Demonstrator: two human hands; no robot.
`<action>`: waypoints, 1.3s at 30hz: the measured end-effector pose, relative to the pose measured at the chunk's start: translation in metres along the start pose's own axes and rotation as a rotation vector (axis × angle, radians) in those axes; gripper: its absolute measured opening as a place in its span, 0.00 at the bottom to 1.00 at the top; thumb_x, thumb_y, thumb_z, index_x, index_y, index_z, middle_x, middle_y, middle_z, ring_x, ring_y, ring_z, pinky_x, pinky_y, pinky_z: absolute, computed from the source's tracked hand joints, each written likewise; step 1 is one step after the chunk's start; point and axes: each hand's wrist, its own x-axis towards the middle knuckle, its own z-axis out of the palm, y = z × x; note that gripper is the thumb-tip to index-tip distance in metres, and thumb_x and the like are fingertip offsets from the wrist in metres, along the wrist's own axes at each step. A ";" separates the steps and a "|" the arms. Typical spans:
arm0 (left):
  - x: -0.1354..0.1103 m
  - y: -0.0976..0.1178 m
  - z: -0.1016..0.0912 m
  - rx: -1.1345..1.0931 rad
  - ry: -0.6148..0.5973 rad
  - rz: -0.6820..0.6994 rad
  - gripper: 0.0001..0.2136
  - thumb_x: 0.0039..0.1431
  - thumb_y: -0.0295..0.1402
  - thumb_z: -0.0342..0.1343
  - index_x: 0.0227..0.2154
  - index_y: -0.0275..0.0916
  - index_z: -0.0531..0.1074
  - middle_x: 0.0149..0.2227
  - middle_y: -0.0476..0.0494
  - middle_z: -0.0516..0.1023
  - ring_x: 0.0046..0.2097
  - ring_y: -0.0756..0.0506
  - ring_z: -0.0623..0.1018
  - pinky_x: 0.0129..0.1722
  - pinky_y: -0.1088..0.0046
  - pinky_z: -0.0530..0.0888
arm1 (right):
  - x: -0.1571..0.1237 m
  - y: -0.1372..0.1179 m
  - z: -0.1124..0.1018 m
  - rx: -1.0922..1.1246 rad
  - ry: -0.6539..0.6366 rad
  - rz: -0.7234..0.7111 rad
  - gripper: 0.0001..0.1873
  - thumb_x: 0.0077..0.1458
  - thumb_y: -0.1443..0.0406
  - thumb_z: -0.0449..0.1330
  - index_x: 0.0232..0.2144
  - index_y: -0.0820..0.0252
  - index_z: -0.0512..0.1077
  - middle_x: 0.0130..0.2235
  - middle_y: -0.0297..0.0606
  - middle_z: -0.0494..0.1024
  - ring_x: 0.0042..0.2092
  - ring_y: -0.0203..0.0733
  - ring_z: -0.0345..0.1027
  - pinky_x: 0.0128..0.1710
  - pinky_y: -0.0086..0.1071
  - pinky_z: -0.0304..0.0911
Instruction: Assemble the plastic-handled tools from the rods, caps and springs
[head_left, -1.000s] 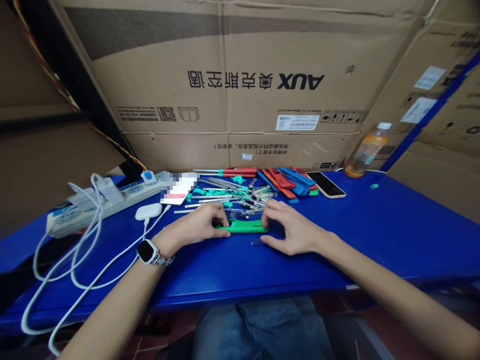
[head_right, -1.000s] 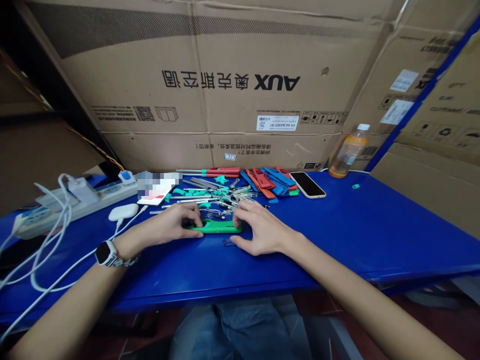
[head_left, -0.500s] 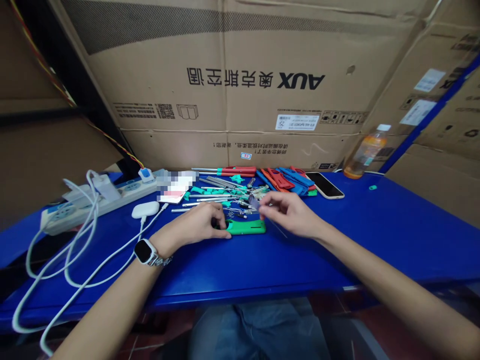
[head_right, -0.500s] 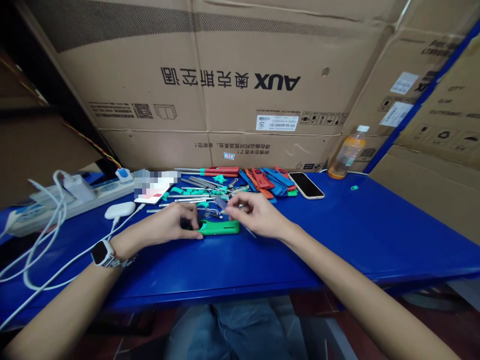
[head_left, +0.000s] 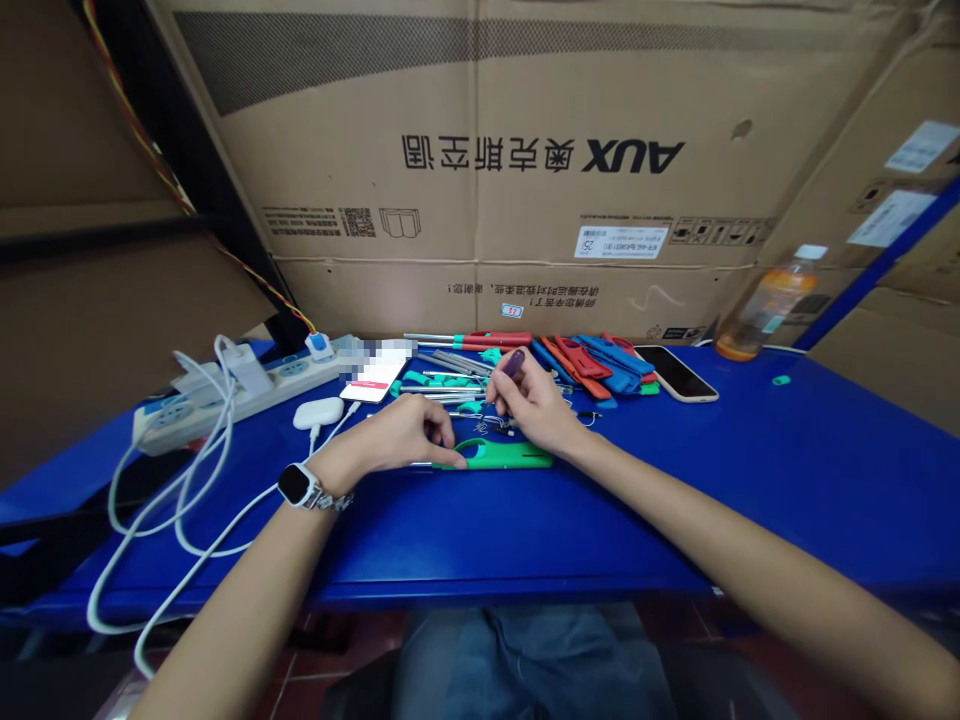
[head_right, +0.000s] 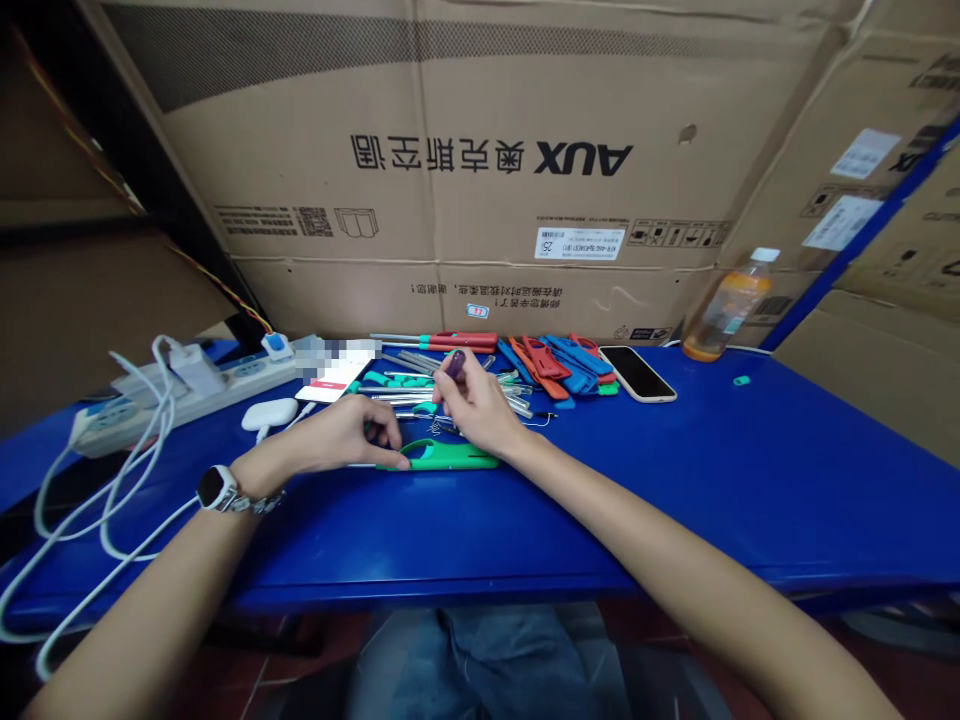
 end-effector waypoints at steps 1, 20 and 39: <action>0.000 0.000 0.000 -0.013 -0.020 -0.007 0.16 0.43 0.46 0.68 0.24 0.36 0.79 0.23 0.48 0.75 0.27 0.49 0.71 0.26 0.74 0.65 | -0.002 0.001 0.000 -0.040 -0.013 -0.011 0.11 0.65 0.55 0.52 0.37 0.56 0.61 0.31 0.31 0.73 0.27 0.31 0.64 0.29 0.28 0.62; 0.005 0.001 0.003 0.042 0.260 0.120 0.14 0.50 0.44 0.65 0.30 0.38 0.77 0.29 0.48 0.77 0.32 0.46 0.74 0.32 0.72 0.68 | -0.002 0.002 -0.003 0.180 0.092 0.030 0.17 0.60 0.50 0.57 0.35 0.55 0.61 0.30 0.31 0.74 0.29 0.34 0.70 0.30 0.30 0.68; 0.019 0.007 0.028 -0.106 0.374 0.067 0.11 0.56 0.38 0.59 0.28 0.35 0.79 0.26 0.46 0.78 0.27 0.49 0.72 0.28 0.74 0.67 | -0.009 -0.017 -0.004 0.307 0.200 0.009 0.16 0.60 0.52 0.59 0.35 0.56 0.60 0.29 0.29 0.73 0.25 0.32 0.69 0.28 0.30 0.68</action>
